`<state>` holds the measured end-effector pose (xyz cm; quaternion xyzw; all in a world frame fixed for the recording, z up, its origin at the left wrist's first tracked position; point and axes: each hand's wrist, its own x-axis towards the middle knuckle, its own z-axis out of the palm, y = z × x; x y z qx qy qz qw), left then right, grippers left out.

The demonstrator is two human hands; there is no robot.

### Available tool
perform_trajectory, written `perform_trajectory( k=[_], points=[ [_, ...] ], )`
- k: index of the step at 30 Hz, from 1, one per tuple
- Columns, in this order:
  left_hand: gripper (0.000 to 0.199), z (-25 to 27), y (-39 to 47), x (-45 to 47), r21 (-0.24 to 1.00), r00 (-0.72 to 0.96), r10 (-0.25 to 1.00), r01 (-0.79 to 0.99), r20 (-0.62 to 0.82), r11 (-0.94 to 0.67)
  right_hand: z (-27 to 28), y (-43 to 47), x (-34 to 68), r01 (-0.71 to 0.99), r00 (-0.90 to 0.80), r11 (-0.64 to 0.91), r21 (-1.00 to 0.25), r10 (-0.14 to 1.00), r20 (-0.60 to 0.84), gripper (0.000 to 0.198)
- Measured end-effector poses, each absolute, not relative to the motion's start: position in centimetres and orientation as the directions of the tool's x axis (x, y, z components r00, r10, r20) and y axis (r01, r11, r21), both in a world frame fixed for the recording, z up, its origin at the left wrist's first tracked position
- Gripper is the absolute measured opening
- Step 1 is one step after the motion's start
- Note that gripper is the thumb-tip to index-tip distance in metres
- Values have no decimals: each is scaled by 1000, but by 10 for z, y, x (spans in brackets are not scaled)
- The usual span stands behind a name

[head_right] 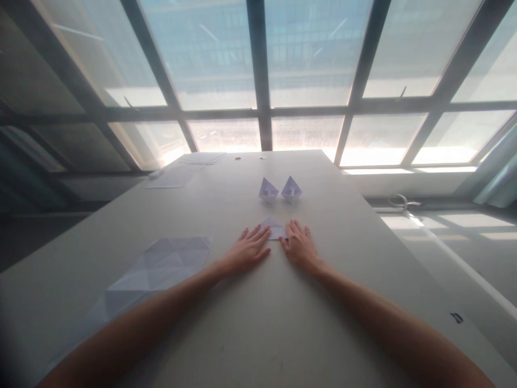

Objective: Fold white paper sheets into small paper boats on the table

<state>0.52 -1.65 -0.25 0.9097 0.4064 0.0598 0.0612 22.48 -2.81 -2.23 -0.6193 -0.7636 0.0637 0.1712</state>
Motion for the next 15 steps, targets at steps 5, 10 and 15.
perform_trajectory(
  k=[5,10,15],
  points=[
    [61,-2,-14,5,159,723,687,672,72,-723,-15,-24,229,891,-214,293,-346,945,249,44],
    [53,-5,-12,6,204,724,678,650,127,-732,-12,-25,230,886,-232,321,-334,932,280,48],
    [45,-9,-7,6,318,560,784,716,270,-621,-12,-25,231,858,-220,327,-395,930,294,44]
  ],
)
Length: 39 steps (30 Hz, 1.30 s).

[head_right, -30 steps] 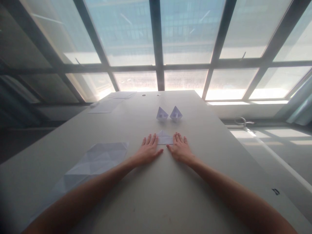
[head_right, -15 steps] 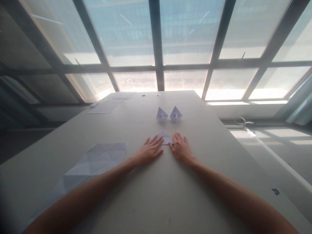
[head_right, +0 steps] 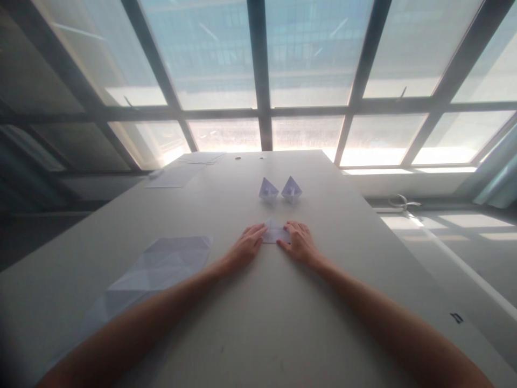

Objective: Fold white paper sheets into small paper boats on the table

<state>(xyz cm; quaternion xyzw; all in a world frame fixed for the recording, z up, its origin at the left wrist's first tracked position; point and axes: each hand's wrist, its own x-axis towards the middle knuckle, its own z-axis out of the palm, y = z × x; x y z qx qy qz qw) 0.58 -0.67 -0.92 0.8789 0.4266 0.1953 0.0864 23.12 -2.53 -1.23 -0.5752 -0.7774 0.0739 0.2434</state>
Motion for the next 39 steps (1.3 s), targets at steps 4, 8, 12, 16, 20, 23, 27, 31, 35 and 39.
perform_trajectory(
  k=[4,8,12,16,20,23,27,31,35,39],
  points=[
    [45,-10,-4,4,334,462,838,772,290,-541,-16,-23,233,830,-212,336,-444,928,306,40],
    [44,-9,-7,4,282,417,869,829,266,-483,-17,-22,234,808,-214,360,-467,917,337,40],
    [45,-6,-7,3,296,440,859,810,262,-506,-16,-22,233,795,-196,357,-490,916,349,45],
    [47,-3,-6,2,337,455,849,782,268,-525,-15,-22,233,768,-192,372,-521,911,366,57],
    [53,-1,-6,1,424,470,822,705,322,-569,-17,-21,234,747,-191,395,-535,898,396,62],
    [56,-2,-7,1,495,478,796,624,371,-605,-18,-20,234,738,-183,401,-542,893,411,64],
    [59,-5,-6,1,546,471,777,553,417,-629,-20,-19,235,723,-171,401,-562,892,418,66],
    [61,-4,-8,2,564,468,779,539,417,-626,-20,-17,235,674,-136,395,-624,897,421,62],
    [66,0,-11,4,545,482,767,541,424,-641,-19,-16,234,582,-128,421,-696,893,432,46],
    [70,2,-12,5,493,442,780,606,443,-624,-16,-18,233,512,-99,426,-746,892,441,34]
  ],
)
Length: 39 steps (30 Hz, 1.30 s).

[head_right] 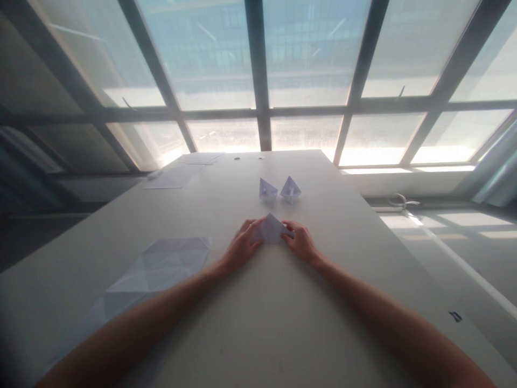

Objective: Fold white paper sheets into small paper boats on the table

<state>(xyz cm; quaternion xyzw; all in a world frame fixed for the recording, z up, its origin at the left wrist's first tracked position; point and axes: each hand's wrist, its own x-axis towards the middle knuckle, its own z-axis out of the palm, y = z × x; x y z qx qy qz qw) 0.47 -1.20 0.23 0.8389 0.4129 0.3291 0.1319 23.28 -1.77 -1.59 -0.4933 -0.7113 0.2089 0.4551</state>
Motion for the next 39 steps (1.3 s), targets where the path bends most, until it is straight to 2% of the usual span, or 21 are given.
perform_trajectory(
  k=[5,9,14,23,32,39],
  points=[
    [51,-1,-4,1,494,316,831,687,457,-533,-12,-18,235,520,-72,451,-725,869,490,16],
    [30,-4,5,-2,635,253,856,583,450,-506,-13,-11,242,549,-14,428,-718,863,505,17],
    [37,-1,10,-3,817,126,938,463,322,-342,-17,-2,251,563,22,391,-728,874,486,17],
    [38,0,14,-4,897,65,956,333,285,-290,-15,0,258,636,-5,389,-667,866,500,19],
    [37,-1,11,-5,897,201,946,316,255,-309,-18,6,264,630,-64,404,-664,878,474,18],
    [12,5,5,-1,793,232,932,492,277,-358,-17,4,261,623,-45,371,-689,896,442,18]
  ],
)
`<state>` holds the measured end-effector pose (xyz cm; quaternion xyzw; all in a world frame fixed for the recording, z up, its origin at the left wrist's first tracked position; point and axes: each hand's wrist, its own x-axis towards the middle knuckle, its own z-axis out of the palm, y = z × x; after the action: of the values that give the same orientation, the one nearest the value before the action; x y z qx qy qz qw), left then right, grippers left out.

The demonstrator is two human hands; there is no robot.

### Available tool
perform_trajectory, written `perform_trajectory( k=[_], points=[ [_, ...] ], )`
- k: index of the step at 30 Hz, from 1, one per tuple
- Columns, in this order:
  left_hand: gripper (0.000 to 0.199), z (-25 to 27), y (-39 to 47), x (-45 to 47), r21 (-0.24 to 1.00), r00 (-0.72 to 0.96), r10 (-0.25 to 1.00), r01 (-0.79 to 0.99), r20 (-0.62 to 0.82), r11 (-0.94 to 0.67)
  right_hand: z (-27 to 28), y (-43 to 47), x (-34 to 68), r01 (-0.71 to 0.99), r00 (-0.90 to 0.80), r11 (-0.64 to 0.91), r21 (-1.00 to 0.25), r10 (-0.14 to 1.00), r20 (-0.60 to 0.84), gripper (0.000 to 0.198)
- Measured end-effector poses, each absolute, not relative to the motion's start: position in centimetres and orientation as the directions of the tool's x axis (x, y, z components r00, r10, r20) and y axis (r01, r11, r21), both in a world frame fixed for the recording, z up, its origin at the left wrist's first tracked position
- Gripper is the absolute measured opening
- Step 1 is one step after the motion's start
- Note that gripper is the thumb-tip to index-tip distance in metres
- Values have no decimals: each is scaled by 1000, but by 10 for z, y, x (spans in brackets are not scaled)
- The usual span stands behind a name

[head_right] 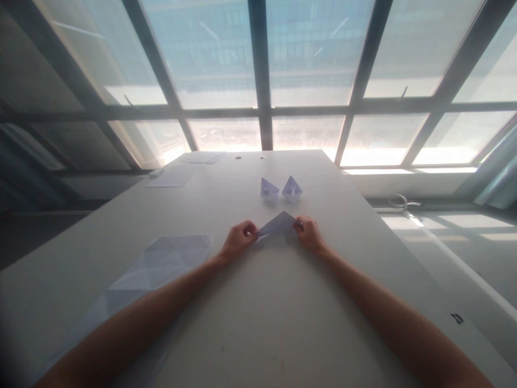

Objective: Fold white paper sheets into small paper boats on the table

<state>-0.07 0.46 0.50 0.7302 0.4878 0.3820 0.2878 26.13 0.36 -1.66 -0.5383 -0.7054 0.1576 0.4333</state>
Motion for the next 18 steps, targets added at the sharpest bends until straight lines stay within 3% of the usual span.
perform_trajectory(
  k=[4,11,18],
  points=[
    [10,3,3,0,756,262,920,527,290,-388,-15,3,260,609,-38,356,-709,906,422,18],
    [26,4,0,0,651,372,847,543,381,-531,-14,2,260,604,-22,335,-724,914,405,20],
    [19,-4,5,-2,588,426,820,573,381,-571,-12,1,259,608,-12,317,-728,920,391,18]
  ],
)
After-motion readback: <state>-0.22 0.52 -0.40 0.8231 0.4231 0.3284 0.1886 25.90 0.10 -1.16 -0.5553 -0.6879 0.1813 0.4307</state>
